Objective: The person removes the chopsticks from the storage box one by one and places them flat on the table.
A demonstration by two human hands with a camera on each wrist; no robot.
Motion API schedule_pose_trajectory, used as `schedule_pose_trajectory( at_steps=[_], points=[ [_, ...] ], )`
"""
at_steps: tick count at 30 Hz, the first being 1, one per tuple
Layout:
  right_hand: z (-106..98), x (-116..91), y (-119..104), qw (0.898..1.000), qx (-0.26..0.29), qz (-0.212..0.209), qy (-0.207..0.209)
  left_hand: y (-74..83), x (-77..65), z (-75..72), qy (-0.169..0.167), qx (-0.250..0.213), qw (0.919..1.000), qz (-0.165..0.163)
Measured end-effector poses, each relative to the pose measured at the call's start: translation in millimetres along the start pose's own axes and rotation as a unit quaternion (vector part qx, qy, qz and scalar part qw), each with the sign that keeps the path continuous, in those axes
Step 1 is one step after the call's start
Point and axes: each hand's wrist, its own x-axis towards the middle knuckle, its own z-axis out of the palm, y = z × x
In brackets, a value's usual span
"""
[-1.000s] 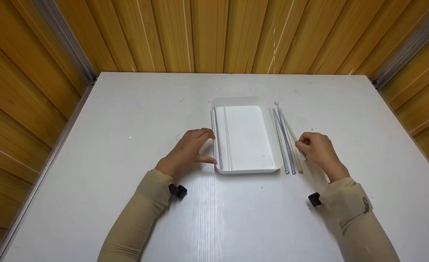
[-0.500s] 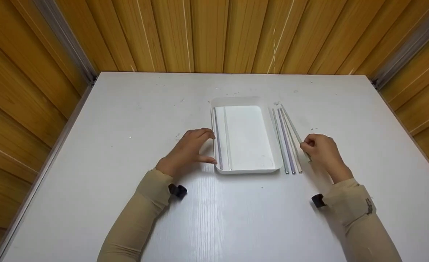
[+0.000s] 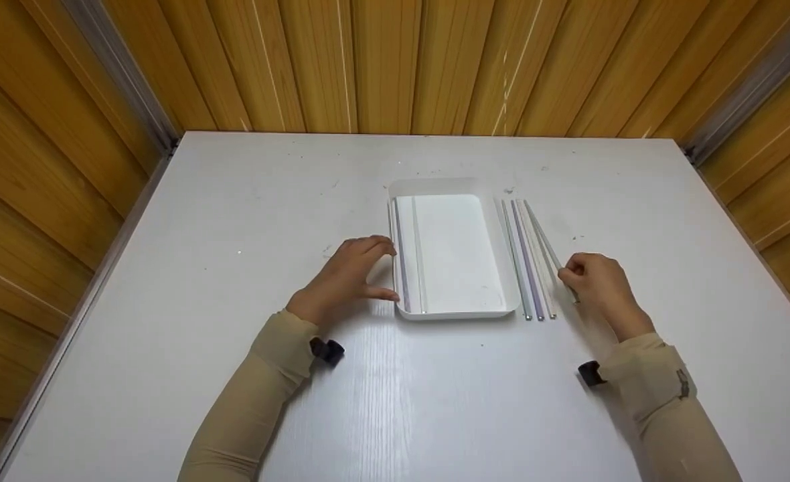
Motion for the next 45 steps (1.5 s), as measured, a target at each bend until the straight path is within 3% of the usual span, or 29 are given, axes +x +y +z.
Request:
schedule_pose_trajectory(
  at_steps=[10, 19, 45],
  points=[
    [6, -2, 8, 1.000, -0.004, -0.006, -0.018, -0.1, 0.1, -0.4, -0.010, -0.025, 0.9996, -0.012],
    [14, -1, 8, 0.999, 0.000, -0.012, -0.033, -0.9, -5.7, -3.3, -0.015, -0.017, 0.9995, -0.024],
    [15, 0, 3, 0.999, -0.021, -0.025, -0.032, -0.7, -8.9, -9.7, 0.002, 0.002, 0.9999, -0.011]
  ],
)
